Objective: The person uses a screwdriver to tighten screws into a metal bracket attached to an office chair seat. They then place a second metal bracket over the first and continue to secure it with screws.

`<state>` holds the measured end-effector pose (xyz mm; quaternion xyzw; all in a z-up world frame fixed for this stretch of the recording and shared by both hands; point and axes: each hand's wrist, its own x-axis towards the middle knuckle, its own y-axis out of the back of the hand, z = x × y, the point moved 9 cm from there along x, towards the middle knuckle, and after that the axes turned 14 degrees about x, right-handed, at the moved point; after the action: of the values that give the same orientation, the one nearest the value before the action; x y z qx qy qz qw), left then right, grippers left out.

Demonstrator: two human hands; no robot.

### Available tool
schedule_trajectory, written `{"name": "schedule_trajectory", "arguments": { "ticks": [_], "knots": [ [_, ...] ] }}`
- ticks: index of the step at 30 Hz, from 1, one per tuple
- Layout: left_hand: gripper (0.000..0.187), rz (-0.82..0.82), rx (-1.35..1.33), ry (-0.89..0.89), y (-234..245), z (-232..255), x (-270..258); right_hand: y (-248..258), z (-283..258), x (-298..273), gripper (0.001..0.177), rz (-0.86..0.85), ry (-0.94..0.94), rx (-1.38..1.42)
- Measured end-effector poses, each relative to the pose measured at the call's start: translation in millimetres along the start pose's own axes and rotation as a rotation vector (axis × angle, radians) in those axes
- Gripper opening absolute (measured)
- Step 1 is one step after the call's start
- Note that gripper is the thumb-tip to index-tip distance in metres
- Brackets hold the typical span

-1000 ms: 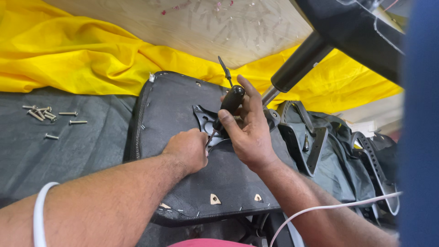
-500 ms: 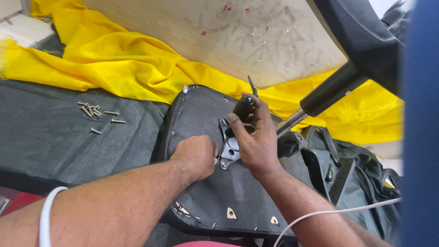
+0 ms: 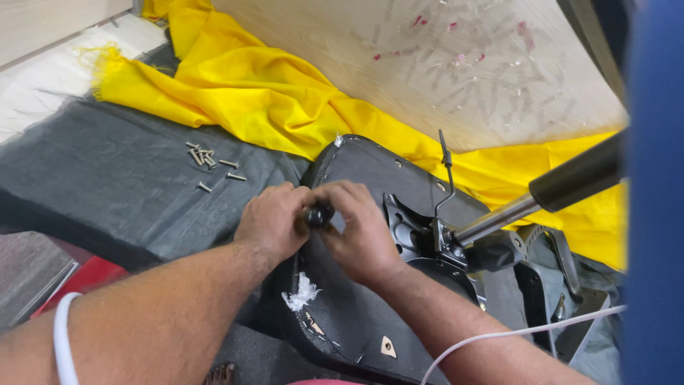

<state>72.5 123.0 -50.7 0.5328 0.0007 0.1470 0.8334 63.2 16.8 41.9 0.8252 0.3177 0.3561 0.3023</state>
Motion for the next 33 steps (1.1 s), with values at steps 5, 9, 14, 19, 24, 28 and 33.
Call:
{"name": "schedule_trajectory", "arguments": {
  "ticks": [5, 9, 14, 19, 24, 28, 33],
  "knots": [
    [0.033, 0.092, -0.028, 0.029, -6.0, -16.6, -3.3, -25.3, 5.6, -4.3, 0.043, -0.102, 0.03, -0.001],
    [0.054, 0.018, 0.306, 0.175, -13.0, -60.9, 6.3, -29.1, 12.8, -7.1, 0.043, -0.135, 0.023, -0.028],
    [0.031, 0.028, 0.434, 0.359, -15.0, -124.4, 8.7, -19.9, 18.0, -14.7, 0.043, -0.111, 0.01, -0.014],
    [0.027, -0.034, 0.495, 0.323, -30.0, -133.5, 23.2, 0.7, 20.8, -25.2, 0.041, -0.039, 0.007, -0.007],
    [0.033, -0.062, 0.486, 0.294, -21.8, -113.9, 30.7, 16.6, 23.1, -34.4, 0.043, 0.018, -0.03, 0.01],
    [0.03, 0.066, 0.284, 0.241, -2.5, -74.8, 39.4, 33.9, 23.4, -42.4, 0.036, 0.1, -0.061, 0.04],
    [0.028, 0.075, 0.032, 0.096, -5.0, 6.0, 70.5, 73.9, 38.4, -55.9, 0.032, 0.378, -0.18, 0.201]
  ]
}}
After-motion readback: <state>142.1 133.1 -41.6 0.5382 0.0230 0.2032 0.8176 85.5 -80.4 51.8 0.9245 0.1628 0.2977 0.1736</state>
